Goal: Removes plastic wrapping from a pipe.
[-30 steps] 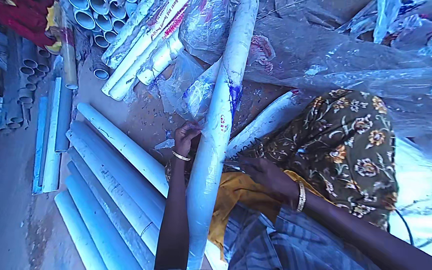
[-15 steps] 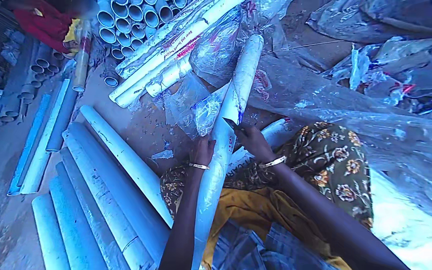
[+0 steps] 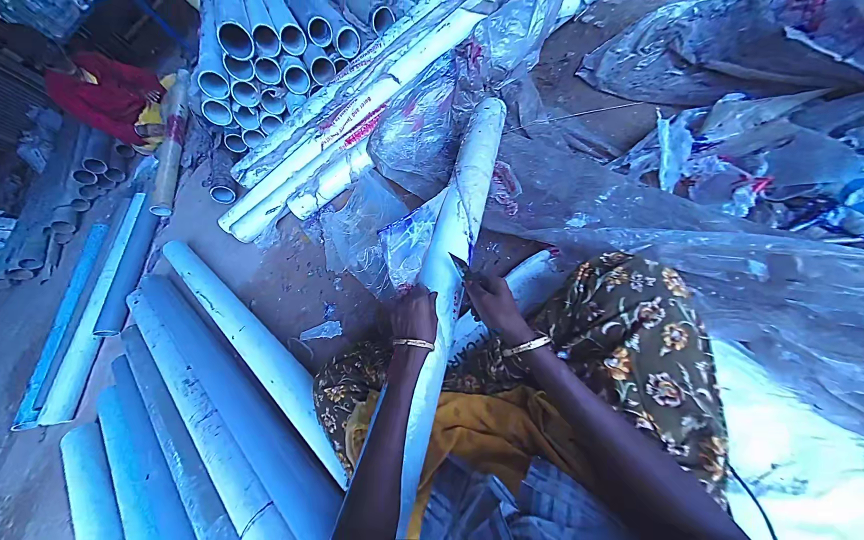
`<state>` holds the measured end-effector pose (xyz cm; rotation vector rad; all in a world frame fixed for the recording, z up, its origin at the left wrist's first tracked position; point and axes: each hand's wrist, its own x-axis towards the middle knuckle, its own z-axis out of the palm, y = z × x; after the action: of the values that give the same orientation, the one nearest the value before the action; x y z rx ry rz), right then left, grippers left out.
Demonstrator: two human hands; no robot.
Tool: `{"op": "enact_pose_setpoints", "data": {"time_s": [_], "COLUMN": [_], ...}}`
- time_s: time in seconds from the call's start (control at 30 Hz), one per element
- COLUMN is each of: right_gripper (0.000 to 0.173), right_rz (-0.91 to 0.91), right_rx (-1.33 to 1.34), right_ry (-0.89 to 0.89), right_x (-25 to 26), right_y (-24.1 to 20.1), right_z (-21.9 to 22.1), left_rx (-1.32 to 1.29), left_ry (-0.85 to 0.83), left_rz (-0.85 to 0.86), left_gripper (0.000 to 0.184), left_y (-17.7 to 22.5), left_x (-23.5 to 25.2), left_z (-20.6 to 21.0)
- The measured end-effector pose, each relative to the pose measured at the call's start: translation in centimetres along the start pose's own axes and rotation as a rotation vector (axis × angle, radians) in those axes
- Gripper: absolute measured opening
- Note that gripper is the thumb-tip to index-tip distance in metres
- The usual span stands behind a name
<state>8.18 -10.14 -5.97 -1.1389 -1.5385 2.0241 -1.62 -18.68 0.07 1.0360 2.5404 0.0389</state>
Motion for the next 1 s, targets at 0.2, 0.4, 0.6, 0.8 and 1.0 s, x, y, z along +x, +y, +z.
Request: {"op": "enact_pose_setpoints", "data": {"time_s": [0.2,0.4,0.6,0.8,1.0], "right_gripper": [0.025,0.022,0.034,0.044,0.046], "right_rz": [0.013,-0.007,-0.082,-0.096,-0.004], "right_rx": [0.025,0.18,-0.331,-0.819,-1.118], "right_ry": [0.024,0.081,-0.008,-0.165,-0.306], "right_x": [-0.4,1.1,-0.3,-0.8,-4.1], "right_y": [0.0,1.9,0.6,-3.8,-6.1], "right_z": [-0.8,0.1,0.1,0.9,2.8], "left_rx": [-0.401,0.059,-0.16,-0.562,-0.679], "left_ry": [0.085,0.008,0.073,0.216,0.282], "left_rz": [0.065,-0.104,0.066,0.13,0.106], "left_gripper": [0.035,0.06,0.038,0.028,0.027], "left_y": [-3.9,-0.9,-2.2,-4.1,-4.4], "left_x": [1.6,0.7,1.2,1.8,1.5], "left_z": [0.2,-0.8,0.4,2.1,2.4]}}
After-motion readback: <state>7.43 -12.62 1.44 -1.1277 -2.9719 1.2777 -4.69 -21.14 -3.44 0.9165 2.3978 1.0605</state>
